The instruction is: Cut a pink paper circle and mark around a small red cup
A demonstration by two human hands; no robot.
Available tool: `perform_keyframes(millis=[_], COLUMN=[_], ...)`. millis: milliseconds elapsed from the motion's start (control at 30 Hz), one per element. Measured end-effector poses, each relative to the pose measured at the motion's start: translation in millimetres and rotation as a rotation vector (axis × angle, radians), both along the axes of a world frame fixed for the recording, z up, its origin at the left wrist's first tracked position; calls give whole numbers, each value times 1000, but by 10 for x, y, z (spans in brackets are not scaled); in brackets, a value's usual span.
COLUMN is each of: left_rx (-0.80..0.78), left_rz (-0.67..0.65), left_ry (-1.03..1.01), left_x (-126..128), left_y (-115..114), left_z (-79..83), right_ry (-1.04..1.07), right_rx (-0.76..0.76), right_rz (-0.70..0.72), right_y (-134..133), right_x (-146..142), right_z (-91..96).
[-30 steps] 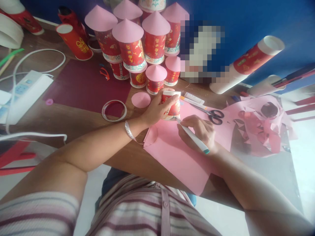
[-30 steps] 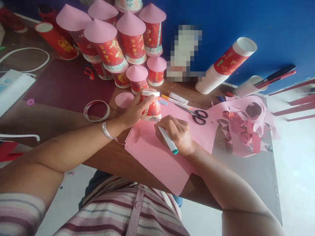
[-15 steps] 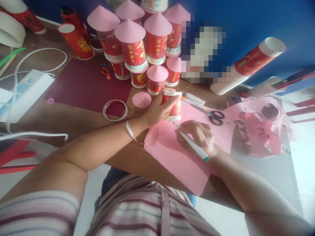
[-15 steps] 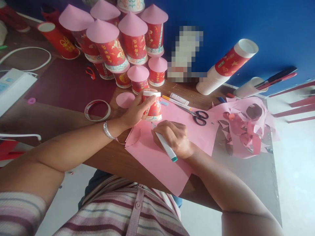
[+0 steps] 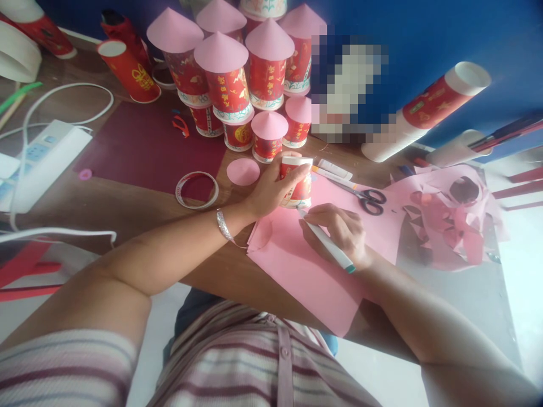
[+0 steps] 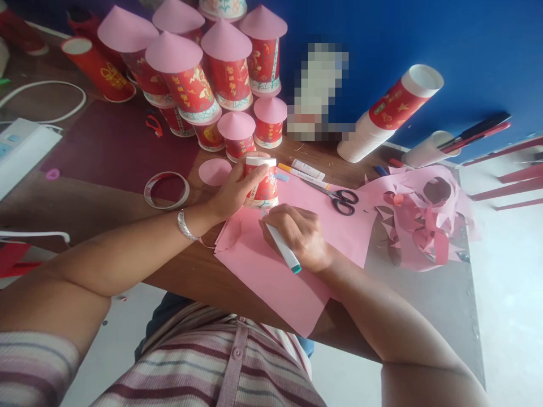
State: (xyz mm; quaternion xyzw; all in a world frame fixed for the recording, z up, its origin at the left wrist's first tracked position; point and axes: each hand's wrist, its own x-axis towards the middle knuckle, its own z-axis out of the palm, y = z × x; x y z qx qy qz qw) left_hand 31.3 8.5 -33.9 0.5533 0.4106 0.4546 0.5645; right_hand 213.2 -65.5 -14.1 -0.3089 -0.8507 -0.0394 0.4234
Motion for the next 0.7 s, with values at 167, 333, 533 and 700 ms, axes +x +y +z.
perform_keyframes(millis=[167,333,533,700], left_rx=[19,29,23,28], left_rz=[12,12,10,5], left_ry=[18,21,41,19], left_x=[3,-1,-1,-4], left_y=[-7,-9,-3,5], left_z=[16,25,23,-1], right_ry=[4,-5,-15,-6], right_rx=[-29,-32,-61,-56], right_rz=[19,18,6,-8], right_y=[5,9,18,28], right_x=[7,5,34,46], right_z=[-5,4,2,-14])
